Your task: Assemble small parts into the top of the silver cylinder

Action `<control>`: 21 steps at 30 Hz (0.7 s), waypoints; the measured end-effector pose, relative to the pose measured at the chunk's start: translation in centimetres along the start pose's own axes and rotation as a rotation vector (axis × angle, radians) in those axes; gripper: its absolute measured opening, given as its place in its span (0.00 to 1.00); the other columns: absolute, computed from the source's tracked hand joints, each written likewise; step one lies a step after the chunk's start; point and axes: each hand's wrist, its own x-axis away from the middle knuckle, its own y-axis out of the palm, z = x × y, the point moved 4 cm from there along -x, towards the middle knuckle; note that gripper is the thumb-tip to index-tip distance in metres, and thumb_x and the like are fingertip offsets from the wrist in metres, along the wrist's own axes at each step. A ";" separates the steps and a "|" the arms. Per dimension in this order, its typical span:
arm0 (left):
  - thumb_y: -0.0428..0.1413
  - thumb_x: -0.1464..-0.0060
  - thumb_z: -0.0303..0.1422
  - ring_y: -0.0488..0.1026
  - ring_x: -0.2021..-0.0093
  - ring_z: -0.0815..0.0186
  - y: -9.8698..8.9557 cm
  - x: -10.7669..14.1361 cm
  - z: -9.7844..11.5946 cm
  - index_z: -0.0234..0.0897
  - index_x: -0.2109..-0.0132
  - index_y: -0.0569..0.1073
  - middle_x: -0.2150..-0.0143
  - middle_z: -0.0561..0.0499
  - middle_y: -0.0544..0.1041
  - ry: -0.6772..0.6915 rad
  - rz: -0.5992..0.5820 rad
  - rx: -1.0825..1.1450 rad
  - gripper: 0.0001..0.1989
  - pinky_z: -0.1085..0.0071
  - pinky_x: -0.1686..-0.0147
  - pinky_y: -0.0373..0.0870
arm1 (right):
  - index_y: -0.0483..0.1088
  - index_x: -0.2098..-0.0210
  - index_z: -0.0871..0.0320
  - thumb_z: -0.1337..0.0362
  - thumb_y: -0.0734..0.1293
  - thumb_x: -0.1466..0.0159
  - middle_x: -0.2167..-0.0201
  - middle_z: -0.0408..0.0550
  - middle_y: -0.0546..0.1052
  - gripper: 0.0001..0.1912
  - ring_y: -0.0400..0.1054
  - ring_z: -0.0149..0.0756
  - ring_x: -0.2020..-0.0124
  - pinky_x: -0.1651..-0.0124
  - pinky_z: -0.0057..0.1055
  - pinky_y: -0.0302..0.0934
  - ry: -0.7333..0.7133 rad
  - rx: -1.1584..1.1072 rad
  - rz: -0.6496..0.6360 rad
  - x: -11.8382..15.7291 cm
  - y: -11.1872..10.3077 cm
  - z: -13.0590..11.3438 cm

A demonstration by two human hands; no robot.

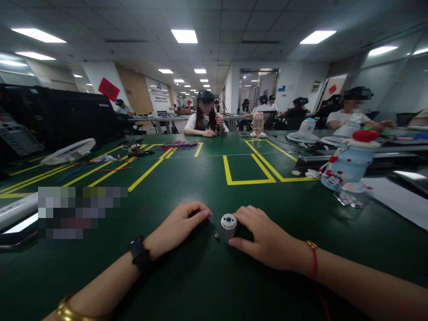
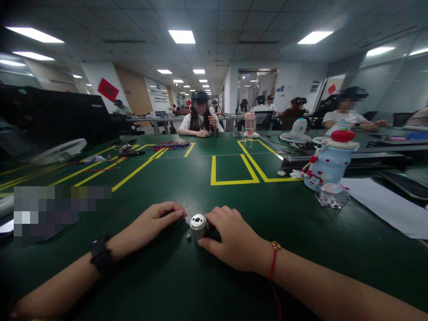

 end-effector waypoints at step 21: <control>0.62 0.51 0.38 0.67 0.52 0.59 1.1 0.7 1.1 0.44 0.63 0.77 0.56 0.52 0.73 0.217 -0.117 -0.319 0.08 0.60 0.50 0.59 | 0.66 0.59 0.56 0.58 0.67 0.39 0.61 0.46 0.70 0.12 0.60 0.40 0.61 0.57 0.38 0.55 -0.018 0.018 0.008 -0.2 0.2 0.1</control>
